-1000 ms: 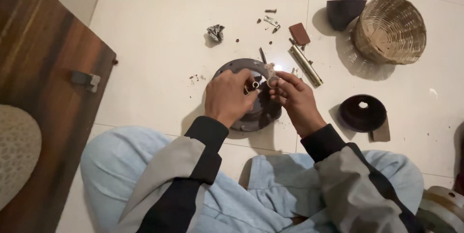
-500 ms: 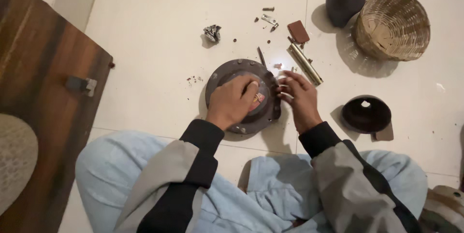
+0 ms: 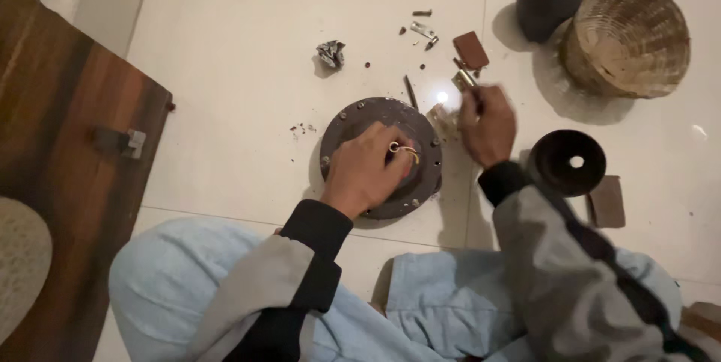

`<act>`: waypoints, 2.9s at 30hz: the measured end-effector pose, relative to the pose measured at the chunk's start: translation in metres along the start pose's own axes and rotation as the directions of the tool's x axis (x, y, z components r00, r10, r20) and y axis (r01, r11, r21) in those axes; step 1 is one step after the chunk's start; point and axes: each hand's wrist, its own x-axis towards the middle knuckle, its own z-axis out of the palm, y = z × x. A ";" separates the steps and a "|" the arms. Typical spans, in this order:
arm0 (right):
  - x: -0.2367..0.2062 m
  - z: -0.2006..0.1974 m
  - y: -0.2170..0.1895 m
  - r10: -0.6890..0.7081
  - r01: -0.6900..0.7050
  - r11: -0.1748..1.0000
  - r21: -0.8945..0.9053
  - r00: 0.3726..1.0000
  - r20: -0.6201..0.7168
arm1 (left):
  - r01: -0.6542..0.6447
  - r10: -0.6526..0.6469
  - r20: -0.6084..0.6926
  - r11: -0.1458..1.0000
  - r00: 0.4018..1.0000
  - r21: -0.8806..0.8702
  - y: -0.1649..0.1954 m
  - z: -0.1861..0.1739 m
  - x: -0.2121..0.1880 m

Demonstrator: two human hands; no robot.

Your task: The person sits on the floor and assembles small electrical components. They insert a brass tube into a metal base, attach a white plastic connector, and use a screwdriver to tighten a screw on the connector.

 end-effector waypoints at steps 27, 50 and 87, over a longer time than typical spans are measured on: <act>0.073 -0.043 0.024 -0.053 0.033 0.978 -0.206 0.994 -0.095 | 0.068 -0.069 0.012 0.996 0.998 0.065 0.008 0.005 0.003; 0.068 -0.015 -0.004 -0.419 0.451 0.871 -0.195 0.889 0.187 | 0.096 -0.097 0.021 0.995 0.995 0.040 0.010 0.004 0.003; -0.039 -0.016 0.065 0.412 -0.600 0.289 0.746 0.782 0.468 | -0.106 0.083 0.138 0.979 0.987 0.172 -0.009 -0.031 0.008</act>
